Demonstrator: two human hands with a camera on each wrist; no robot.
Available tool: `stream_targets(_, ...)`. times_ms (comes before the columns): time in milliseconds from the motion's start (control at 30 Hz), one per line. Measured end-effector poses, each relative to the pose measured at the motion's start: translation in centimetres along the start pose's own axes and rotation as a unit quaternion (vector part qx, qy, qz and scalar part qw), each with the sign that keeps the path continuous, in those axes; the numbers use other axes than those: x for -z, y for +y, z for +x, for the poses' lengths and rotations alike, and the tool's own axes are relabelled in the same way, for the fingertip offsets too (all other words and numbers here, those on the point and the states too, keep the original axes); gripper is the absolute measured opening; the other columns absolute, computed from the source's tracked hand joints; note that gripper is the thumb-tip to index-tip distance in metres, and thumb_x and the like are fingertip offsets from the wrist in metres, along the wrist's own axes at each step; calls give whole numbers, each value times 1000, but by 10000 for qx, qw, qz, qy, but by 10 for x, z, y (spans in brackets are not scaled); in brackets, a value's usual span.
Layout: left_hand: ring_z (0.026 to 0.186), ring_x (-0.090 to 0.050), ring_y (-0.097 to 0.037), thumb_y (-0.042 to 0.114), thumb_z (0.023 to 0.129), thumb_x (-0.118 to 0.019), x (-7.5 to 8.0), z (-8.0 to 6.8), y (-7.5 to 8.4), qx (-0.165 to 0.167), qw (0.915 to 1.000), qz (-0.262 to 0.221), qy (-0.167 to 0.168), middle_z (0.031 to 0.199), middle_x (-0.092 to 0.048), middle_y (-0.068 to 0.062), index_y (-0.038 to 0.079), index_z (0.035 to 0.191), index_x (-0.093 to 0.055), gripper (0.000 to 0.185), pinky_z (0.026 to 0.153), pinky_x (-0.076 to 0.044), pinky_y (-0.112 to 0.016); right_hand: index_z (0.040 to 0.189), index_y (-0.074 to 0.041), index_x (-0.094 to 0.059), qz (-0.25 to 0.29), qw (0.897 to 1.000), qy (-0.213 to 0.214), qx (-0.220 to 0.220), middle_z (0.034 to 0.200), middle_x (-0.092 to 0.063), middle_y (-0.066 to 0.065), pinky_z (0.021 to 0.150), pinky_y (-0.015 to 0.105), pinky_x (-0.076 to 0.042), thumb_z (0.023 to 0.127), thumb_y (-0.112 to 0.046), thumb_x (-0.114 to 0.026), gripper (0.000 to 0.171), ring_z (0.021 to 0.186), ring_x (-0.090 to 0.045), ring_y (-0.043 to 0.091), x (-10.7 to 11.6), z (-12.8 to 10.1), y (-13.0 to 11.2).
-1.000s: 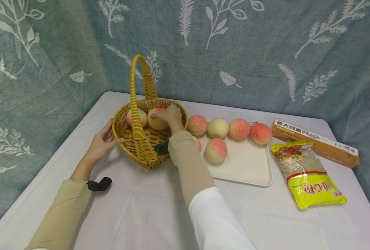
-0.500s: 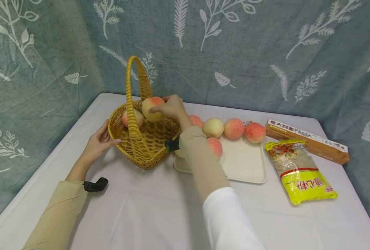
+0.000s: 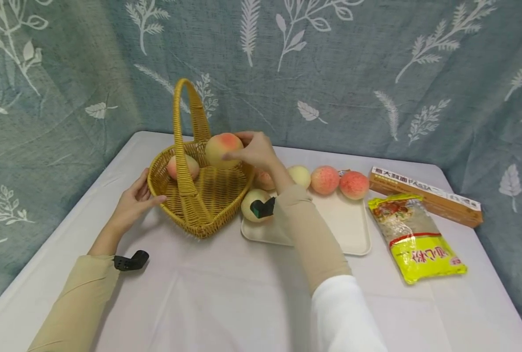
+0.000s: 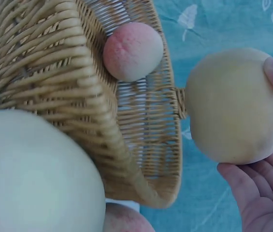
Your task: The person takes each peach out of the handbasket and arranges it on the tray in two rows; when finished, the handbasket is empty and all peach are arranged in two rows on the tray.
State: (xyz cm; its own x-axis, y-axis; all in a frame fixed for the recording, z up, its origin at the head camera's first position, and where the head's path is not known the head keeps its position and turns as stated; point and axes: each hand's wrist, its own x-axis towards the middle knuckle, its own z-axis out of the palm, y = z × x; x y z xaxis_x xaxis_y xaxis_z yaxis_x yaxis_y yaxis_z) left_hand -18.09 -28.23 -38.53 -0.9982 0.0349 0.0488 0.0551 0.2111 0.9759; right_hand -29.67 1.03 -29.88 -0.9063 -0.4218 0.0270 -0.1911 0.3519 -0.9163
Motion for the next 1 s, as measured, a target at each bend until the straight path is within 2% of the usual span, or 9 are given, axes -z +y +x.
stream_targets(333, 133, -5, -18, 15, 81, -65, -1, -2, 1, -49, 10000, 37, -28, 147, 4, -8, 12, 142, 2, 91, 106, -15, -20, 121, -9, -53, 332, 9988, -241, 270, 115, -57, 4, 83, 24, -48, 65, -22, -79, 63, 99, -56, 14, 23, -27, 10)
stream_targets(633, 133, -5, -19, 13, 81, -65, -2, 0, 0, -164, 9999, -22, -50, 146, 3, -12, 6, 141, 2, 91, 106, -15, -19, 119, -5, -55, 668, 9973, -35, 297, 112, -59, 9, 84, 27, -48, 64, -16, -80, 62, 99, -58, 16, 43, -63, 29)
stream_targets(767, 133, -5, -18, 15, 81, -65, -1, 0, 1, -131, 9999, 58, -26, 146, 3, -11, 8, 141, 3, 91, 106, -15, -18, 121, -1, -53, 1022, 9943, 36, 302, 112, -58, 12, 80, 26, -51, 65, -11, -78, 62, 97, -58, 18, 55, -75, 36)
stream_targets(800, 133, -5, -18, 15, 81, -65, -1, 0, 1, -116, 9999, 82, -23, 146, 4, -10, 8, 142, 3, 91, 106, -15, -19, 122, 0, -52, 1121, 9933, 51, 274, 112, -58, 13, 72, 24, -53, 66, -10, -78, 62, 95, -59, 18, 58, -78, 37)
stream_targets(833, 133, -5, -18, 15, 81, -65, -1, -1, 1, -99, 9999, 106, -19, 146, 4, -10, 9, 142, 3, 91, 106, -15, -19, 122, 0, -51, 1212, 9923, 84, 250, 111, -58, 14, 69, 23, -53, 66, -9, -78, 63, 94, -59, 18, 61, -81, 38)
stream_targets(933, 132, -4, -19, 14, 82, -64, -1, -1, 1, -69, 9999, 109, -42, 146, 5, -10, 10, 141, 4, 91, 106, -14, -20, 123, 0, -51, 1297, 9912, 222, 148, 111, -59, 14, 64, 21, -53, 66, -9, -78, 63, 94, -60, 18, 71, -91, 41)
stream_targets(1000, 132, -4, -19, 13, 82, -64, -1, -1, 1, -47, 9999, 104, -52, 146, 5, -10, 10, 141, 4, 90, 107, -14, -21, 122, -1, -51, 1163, 9925, 368, 50, 109, -60, 12, 62, 20, -53, 66, -11, -78, 63, 92, -60, 16, 78, -98, 45)
